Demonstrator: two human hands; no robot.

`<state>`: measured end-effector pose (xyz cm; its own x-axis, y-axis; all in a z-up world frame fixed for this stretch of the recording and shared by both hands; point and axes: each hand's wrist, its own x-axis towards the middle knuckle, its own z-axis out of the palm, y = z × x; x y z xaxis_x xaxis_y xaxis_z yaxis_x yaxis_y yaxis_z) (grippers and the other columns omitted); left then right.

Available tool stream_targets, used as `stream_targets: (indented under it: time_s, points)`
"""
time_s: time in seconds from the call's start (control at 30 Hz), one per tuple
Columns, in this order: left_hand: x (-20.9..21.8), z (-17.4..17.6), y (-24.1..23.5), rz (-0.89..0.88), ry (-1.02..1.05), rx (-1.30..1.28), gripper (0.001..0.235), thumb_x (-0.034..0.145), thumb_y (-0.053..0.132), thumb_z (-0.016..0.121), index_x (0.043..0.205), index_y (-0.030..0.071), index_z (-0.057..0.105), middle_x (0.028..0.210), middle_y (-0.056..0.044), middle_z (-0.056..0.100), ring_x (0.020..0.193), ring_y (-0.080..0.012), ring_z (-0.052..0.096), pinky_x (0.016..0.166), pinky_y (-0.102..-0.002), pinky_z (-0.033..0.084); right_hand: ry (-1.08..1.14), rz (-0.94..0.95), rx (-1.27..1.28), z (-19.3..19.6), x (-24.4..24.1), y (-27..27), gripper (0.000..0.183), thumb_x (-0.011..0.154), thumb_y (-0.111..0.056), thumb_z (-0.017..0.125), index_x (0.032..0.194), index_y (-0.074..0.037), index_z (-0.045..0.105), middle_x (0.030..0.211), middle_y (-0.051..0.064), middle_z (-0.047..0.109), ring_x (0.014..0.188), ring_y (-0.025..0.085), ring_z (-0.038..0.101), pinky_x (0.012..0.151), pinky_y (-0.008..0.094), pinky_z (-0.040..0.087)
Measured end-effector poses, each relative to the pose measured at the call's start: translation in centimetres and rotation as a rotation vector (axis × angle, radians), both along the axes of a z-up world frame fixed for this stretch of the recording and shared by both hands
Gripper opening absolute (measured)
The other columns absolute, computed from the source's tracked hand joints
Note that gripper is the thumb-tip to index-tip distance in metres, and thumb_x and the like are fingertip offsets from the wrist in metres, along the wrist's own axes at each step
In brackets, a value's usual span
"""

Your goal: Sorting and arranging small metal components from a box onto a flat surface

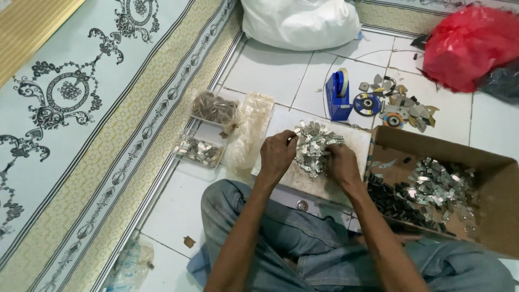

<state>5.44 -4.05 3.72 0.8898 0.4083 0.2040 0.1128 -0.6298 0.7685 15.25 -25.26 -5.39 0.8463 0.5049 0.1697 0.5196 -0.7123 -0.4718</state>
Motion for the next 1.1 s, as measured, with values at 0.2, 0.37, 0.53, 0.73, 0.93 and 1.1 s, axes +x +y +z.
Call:
stream_targets:
  time_s: [0.2, 0.37, 0.53, 0.73, 0.93, 1.1]
  points:
    - [0.7, -0.4, 0.1, -0.032, 0.037, -0.032, 0.023, 0.094, 0.027, 0.061, 0.102, 0.012, 0.076, 0.075, -0.015, 0.074, 0.083, -0.0418, 0.074, 0.074, -0.053, 0.058, 0.345, -0.265, 0.397, 3.9, -1.2, -1.4, 0.030, 0.083, -0.014, 0.077, 0.112, -0.020, 0.080, 0.102, 0.012, 0.077, 0.101, 0.032, 0.073, 0.084, 0.045, 0.059]
    - [0.9, 0.0, 0.0, -0.024, 0.065, -0.084, 0.022, 0.093, 0.027, 0.062, 0.102, 0.014, 0.077, 0.076, -0.014, 0.075, 0.084, -0.0409, 0.075, 0.075, -0.052, 0.059, 0.881, -0.372, 1.093, 10.2, -3.0, 2.4, 0.042, 0.083, -0.004, 0.081, 0.123, 0.003, 0.068, 0.119, 0.025, 0.066, 0.109, 0.033, 0.068, 0.095, 0.047, 0.059]
    - [0.9, 1.3, -0.4, -0.010, 0.091, -0.212, 0.022, 0.090, 0.030, 0.066, 0.101, 0.015, 0.079, 0.075, -0.014, 0.075, 0.086, -0.0401, 0.074, 0.078, -0.051, 0.057, 1.015, -0.395, 1.168, 10.3, -3.4, 5.9, 0.044, 0.083, -0.009, 0.085, 0.124, -0.003, 0.068, 0.116, 0.013, 0.067, 0.106, 0.024, 0.069, 0.094, 0.040, 0.060]
    - [1.3, 0.9, 0.1, 0.033, 0.086, -0.317, 0.023, 0.089, 0.031, 0.067, 0.101, 0.016, 0.080, 0.069, -0.006, 0.075, 0.081, -0.0310, 0.076, 0.079, -0.045, 0.058, 0.909, -0.299, 1.046, 10.9, -4.6, 7.2, 0.036, 0.084, -0.002, 0.080, 0.118, 0.003, 0.070, 0.114, 0.022, 0.070, 0.103, 0.030, 0.071, 0.088, 0.045, 0.062]
    - [1.1, 0.6, -0.3, -0.001, 0.079, -0.355, 0.022, 0.090, 0.027, 0.068, 0.103, 0.013, 0.080, 0.071, -0.009, 0.075, 0.075, -0.0276, 0.075, 0.077, -0.042, 0.056, 0.703, -0.095, 0.583, 12.6, -4.1, 6.1, 0.032, 0.083, -0.005, 0.078, 0.115, -0.006, 0.078, 0.105, 0.021, 0.075, 0.095, 0.030, 0.073, 0.076, 0.045, 0.063]
    - [1.2, 0.4, -0.2, 0.011, 0.098, -0.338, 0.020, 0.090, 0.027, 0.069, 0.101, 0.015, 0.080, 0.065, -0.007, 0.072, 0.073, -0.0269, 0.075, 0.075, -0.040, 0.056, 0.586, -0.017, 0.438, 13.6, -4.0, 6.0, 0.037, 0.085, 0.006, 0.062, 0.117, -0.003, 0.077, 0.103, 0.027, 0.075, 0.097, 0.040, 0.073, 0.078, 0.052, 0.061]
